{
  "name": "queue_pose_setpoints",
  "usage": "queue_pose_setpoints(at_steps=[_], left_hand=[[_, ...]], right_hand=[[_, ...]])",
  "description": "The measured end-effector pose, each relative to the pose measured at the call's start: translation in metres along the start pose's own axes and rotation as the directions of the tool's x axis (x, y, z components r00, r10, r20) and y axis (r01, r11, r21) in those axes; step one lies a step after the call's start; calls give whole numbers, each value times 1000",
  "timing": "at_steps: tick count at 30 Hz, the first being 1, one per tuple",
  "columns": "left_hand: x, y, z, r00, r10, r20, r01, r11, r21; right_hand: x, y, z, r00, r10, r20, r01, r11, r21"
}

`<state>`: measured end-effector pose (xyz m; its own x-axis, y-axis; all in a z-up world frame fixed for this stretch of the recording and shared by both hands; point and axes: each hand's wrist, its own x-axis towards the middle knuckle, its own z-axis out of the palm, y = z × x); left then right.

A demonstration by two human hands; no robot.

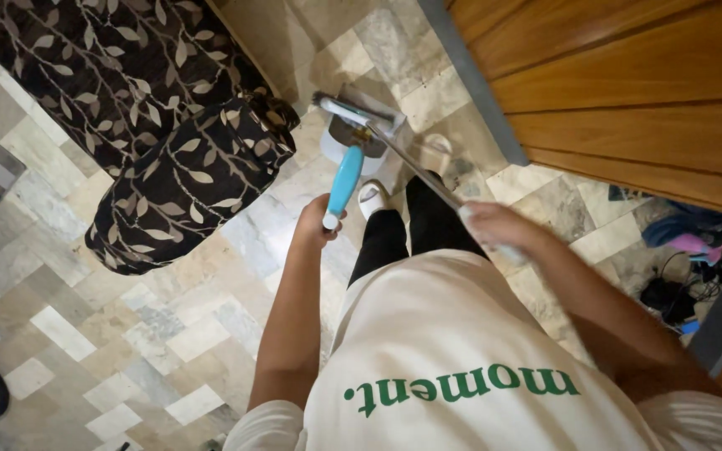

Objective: Sweeping the floor with a broom and dustpan, and then dusting furniture with a colorful duster.

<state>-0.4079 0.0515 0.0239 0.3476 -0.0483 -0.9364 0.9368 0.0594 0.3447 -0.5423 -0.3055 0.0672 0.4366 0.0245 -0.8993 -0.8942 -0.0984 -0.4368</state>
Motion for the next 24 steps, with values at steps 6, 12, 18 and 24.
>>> queue_pose_setpoints(at_steps=[6, 12, 18, 24], left_hand=[[-4, 4, -14, 1000, 25, -19, -22, 985, 172], [-40, 48, 5, 999, 34, -12, -25, 906, 422], [-20, 61, 27, 997, 71, 20, -72, 878, 473], [-18, 58, 13, 999, 39, 13, -41, 907, 419]], right_hand=[[-74, -30, -34, 983, 64, -174, -68, 998, -16], [-39, 15, -26, 950, 8, -312, 0, 1000, 26], [83, 110, 21, 964, 17, -265, 18, 991, 130], [-29, 35, 28, 983, 94, -159, -57, 974, 220]])
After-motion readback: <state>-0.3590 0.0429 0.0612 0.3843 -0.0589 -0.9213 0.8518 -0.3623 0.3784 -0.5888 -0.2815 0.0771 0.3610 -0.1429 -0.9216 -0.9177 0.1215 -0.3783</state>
